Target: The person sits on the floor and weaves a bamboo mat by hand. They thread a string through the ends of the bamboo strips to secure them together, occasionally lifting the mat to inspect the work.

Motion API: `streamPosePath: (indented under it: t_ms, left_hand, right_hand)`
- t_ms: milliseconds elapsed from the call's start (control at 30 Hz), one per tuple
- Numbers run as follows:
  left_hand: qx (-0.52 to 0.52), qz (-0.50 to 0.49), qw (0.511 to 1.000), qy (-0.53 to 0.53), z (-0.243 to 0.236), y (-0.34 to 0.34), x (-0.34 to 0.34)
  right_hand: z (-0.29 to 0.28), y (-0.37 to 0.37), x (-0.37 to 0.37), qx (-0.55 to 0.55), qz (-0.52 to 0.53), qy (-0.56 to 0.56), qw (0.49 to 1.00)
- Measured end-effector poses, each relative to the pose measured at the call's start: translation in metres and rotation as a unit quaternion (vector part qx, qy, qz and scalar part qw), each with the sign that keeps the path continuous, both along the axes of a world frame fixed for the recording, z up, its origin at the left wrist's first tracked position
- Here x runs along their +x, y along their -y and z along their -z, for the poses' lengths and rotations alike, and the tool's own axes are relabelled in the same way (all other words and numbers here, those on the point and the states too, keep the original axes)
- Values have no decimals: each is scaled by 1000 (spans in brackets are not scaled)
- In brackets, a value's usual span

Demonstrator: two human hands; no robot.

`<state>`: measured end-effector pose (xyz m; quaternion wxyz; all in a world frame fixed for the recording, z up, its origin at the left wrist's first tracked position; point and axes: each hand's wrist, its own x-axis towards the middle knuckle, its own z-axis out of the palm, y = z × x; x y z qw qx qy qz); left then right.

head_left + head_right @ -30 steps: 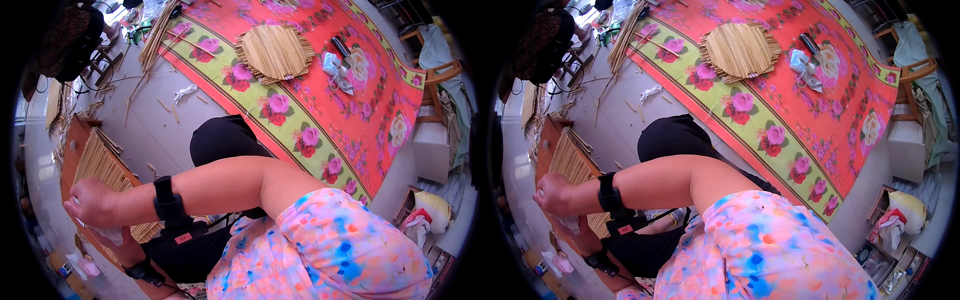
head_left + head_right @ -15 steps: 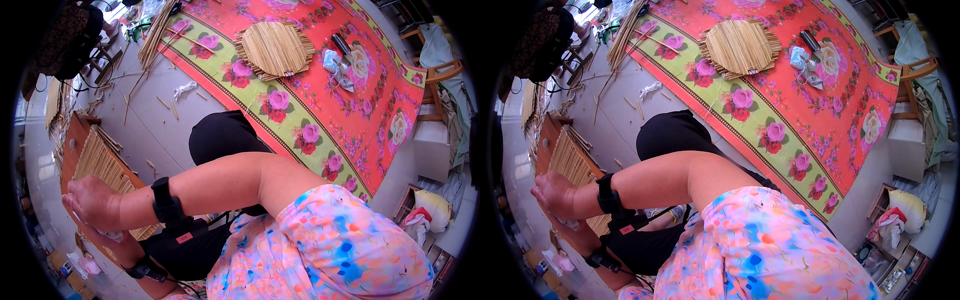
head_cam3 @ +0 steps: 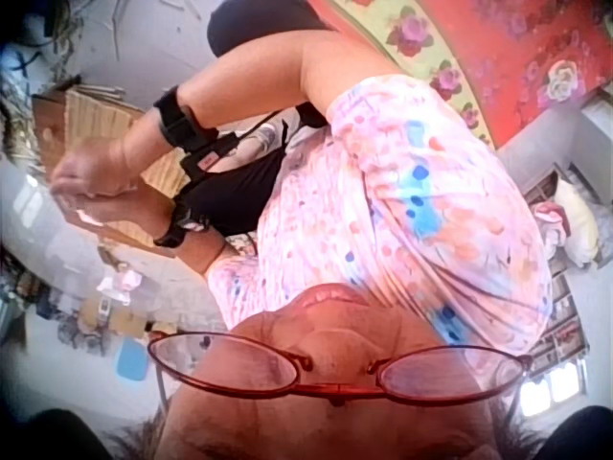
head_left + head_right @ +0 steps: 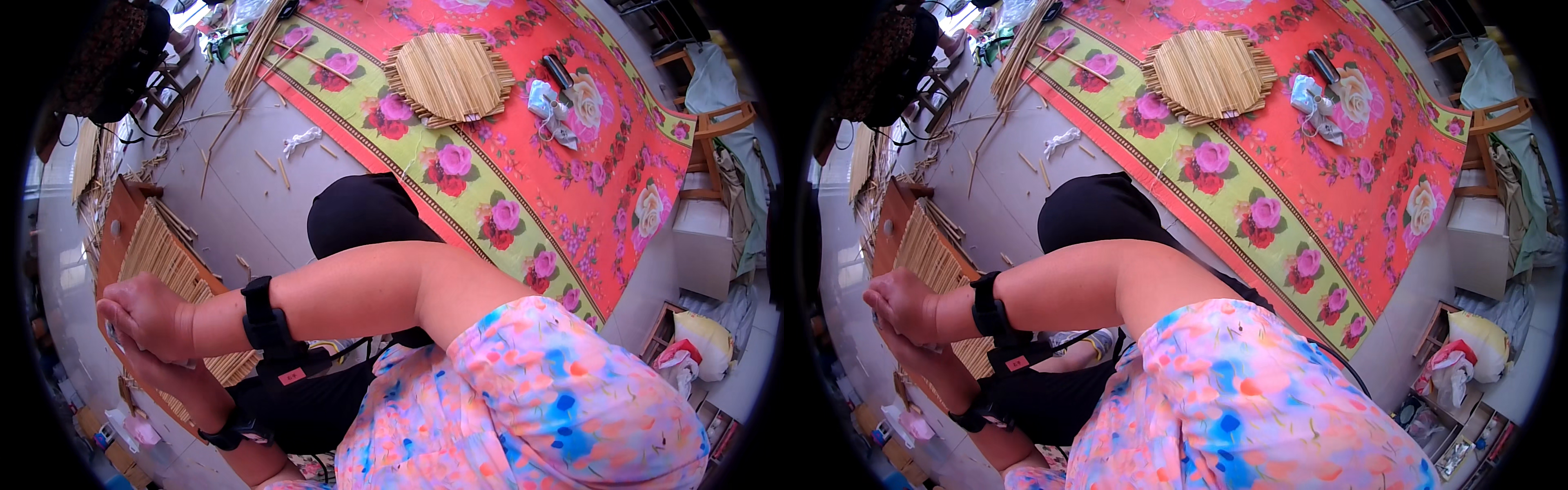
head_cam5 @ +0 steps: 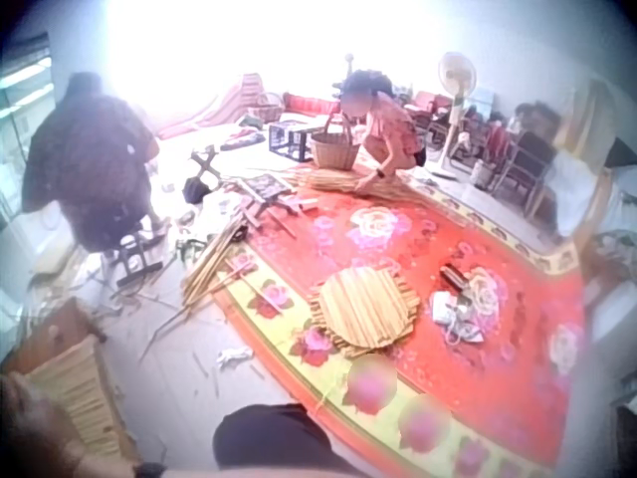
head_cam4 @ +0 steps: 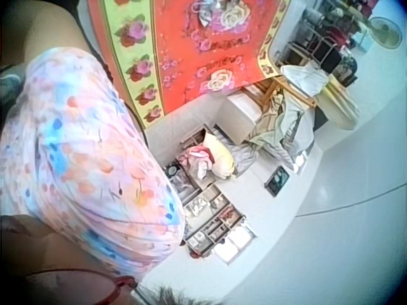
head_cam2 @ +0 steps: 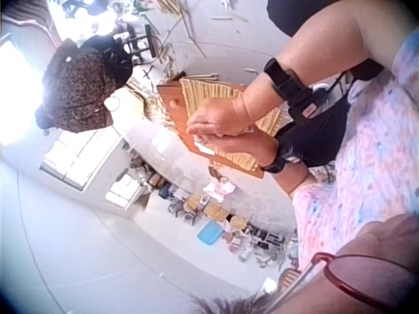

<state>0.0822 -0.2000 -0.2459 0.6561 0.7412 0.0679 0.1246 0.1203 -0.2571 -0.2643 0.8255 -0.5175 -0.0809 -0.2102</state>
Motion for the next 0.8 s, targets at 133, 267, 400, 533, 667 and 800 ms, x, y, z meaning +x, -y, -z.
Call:
streamPosePath:
  t_ms: [133, 267, 400, 533, 667, 800]
  left_hand:
    - [203, -70, 975, 53, -17, 16, 2]
    - [176, -50, 972, 150, -27, -4, 14]
    - [150, -46, 958, 242, -39, -11, 16]
    - [91, -23, 984, 152, -34, -17, 27]
    - [120, -34, 978, 169, -22, -23, 30]
    - [400, -68, 905, 128, -22, -17, 15]
  right_hand:
    - [3, -5, 20, 55, -12, 22, 998]
    - [1, -10, 58, 276, -59, -15, 959]
    - [-27, 35, 39, 517, -298, -73, 799]
    - [-33, 34, 39, 493, -315, -29, 810]
    - [-30, 20, 42, 325, -218, 71, 918]
    - [-31, 25, 36, 186, -71, 93, 976]
